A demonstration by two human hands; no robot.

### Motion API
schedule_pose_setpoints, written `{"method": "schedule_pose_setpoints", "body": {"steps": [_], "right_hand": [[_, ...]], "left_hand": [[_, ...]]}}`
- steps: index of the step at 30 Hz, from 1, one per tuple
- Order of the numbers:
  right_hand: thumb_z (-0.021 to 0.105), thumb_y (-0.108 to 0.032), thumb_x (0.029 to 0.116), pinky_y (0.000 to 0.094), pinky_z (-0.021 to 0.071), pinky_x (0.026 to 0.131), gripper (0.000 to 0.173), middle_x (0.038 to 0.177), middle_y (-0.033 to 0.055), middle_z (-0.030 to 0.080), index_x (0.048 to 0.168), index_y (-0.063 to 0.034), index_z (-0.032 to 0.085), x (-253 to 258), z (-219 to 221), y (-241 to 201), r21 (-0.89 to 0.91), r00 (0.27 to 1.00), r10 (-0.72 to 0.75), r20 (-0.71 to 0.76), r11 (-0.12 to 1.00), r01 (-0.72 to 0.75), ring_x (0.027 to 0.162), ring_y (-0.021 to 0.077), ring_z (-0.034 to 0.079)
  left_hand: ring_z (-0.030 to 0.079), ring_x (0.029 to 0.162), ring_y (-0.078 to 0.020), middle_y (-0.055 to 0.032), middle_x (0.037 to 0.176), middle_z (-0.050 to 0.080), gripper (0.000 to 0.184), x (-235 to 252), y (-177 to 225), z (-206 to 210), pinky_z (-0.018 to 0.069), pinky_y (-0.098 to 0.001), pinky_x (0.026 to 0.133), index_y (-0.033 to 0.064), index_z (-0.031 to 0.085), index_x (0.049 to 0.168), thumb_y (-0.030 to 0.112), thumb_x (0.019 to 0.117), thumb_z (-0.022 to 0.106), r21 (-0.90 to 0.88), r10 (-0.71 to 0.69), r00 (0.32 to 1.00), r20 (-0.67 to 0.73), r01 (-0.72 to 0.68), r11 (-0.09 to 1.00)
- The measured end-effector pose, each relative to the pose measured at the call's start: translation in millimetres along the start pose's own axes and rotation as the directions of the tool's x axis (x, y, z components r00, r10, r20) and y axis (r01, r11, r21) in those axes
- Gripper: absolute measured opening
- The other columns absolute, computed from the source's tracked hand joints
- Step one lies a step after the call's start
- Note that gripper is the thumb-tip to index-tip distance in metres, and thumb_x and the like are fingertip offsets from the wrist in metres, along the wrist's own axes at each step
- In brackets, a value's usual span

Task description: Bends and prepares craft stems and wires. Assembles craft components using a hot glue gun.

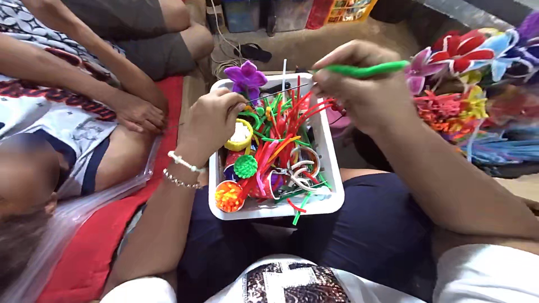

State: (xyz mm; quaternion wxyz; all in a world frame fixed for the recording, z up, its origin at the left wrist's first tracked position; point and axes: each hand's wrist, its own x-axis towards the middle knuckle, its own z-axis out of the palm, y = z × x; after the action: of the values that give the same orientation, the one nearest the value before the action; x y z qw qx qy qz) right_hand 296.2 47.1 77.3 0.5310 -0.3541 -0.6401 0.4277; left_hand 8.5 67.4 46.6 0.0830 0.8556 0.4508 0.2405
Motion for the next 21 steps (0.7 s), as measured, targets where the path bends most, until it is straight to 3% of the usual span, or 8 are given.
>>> {"method": "schedule_pose_setpoints", "body": {"steps": [5, 8, 9, 12, 15, 19, 21], "right_hand": [[0.068, -0.002, 0.0948, 0.0308, 0.0635, 0.077, 0.016, 0.095, 0.0065, 0.073, 0.110, 0.0004, 0.070, -1, 16, 27, 0.001, 0.961, 0.170, 0.219, 0.985, -0.175, 0.081, 0.0135, 0.072], [0.068, -0.003, 0.0950, 0.0283, 0.0617, 0.079, 0.016, 0.100, 0.0054, 0.073, 0.110, -0.0008, 0.072, -1, 17, 39, -0.001, 0.952, 0.203, 0.229, 0.978, -0.208, 0.086, 0.0115, 0.070], [0.069, -0.004, 0.0945, 0.0274, 0.0602, 0.080, 0.017, 0.102, 0.0051, 0.073, 0.110, -0.0012, 0.073, -2, 17, 43, 0.000, 0.958, 0.177, 0.226, 0.983, -0.182, 0.088, 0.0107, 0.070], [0.071, -0.004, 0.0924, 0.0274, 0.0579, 0.089, 0.018, 0.108, 0.0047, 0.074, 0.110, -0.0029, 0.076, -1, 18, 50, 0.043, 0.970, 0.115, 0.212, 0.991, -0.126, 0.101, 0.0109, 0.069], [0.072, -0.001, 0.0907, 0.0264, 0.0561, 0.092, 0.020, 0.107, 0.0040, 0.072, 0.110, -0.0030, 0.077, -2, 25, 49, 0.097, 0.970, 0.132, 0.203, 0.983, -0.154, 0.103, 0.0109, 0.067], [0.071, 0.001, 0.0905, 0.0260, 0.0562, 0.092, 0.024, 0.108, 0.0046, 0.072, 0.113, -0.0019, 0.076, -8, 32, 48, 0.133, 0.965, 0.143, 0.218, 0.976, -0.174, 0.103, 0.0106, 0.067], [0.070, 0.001, 0.0916, 0.0246, 0.0583, 0.087, 0.030, 0.110, 0.0058, 0.072, 0.122, -0.0001, 0.071, -8, 32, 45, 0.140, 0.960, 0.129, 0.247, 0.976, -0.167, 0.099, 0.0097, 0.068]], "left_hand": [[0.067, 0.108, -0.0357, -0.0189, 0.116, 0.068, 0.020, 46, -7, 38, 0.0541, -0.0561, 0.094, 0.0036, 0.073, 0.114, 0.007, 0.1011, 0.059, -0.029, 0.057, 0.974, 0.219, -0.051, 0.998], [0.065, 0.116, -0.0327, -0.0161, 0.122, 0.069, 0.022, 41, -11, 45, 0.0493, -0.0538, 0.103, 0.0041, 0.073, 0.116, 0.009, 0.1029, 0.056, -0.060, 0.107, 0.987, 0.118, -0.100, 0.993], [0.067, 0.115, -0.0284, -0.0144, 0.121, 0.070, 0.023, 35, -7, 44, 0.0505, -0.0486, 0.103, 0.0041, 0.073, 0.116, 0.010, 0.1038, 0.055, -0.100, 0.113, 0.993, 0.046, -0.108, 0.989], [0.070, 0.100, -0.0087, -0.0071, 0.109, 0.073, 0.024, 12, 17, 40, 0.0570, -0.0265, 0.091, 0.0025, 0.072, 0.114, 0.016, 0.1061, 0.055, -0.413, -0.003, 0.995, -0.096, -0.037, 0.910], [0.069, 0.091, -0.0039, -0.0026, 0.102, 0.071, 0.019, -8, 42, 37, 0.0582, -0.0221, 0.083, 0.0009, 0.069, 0.112, 0.015, 0.1035, 0.060, -0.667, -0.146, 0.987, -0.067, 0.065, 0.742], [0.069, 0.084, -0.0025, 0.0001, 0.096, 0.071, 0.009, -16, 58, 32, 0.0590, -0.0182, 0.076, 0.0029, 0.068, 0.105, 0.009, 0.0987, 0.067, -0.708, -0.240, 0.968, -0.074, 0.119, 0.696], [0.069, 0.083, -0.0019, 0.0006, 0.094, 0.071, 0.009, -17, 55, 31, 0.0580, -0.0176, 0.074, 0.0031, 0.069, 0.105, 0.008, 0.0972, 0.069, -0.689, -0.237, 0.965, -0.111, 0.097, 0.719]]}}
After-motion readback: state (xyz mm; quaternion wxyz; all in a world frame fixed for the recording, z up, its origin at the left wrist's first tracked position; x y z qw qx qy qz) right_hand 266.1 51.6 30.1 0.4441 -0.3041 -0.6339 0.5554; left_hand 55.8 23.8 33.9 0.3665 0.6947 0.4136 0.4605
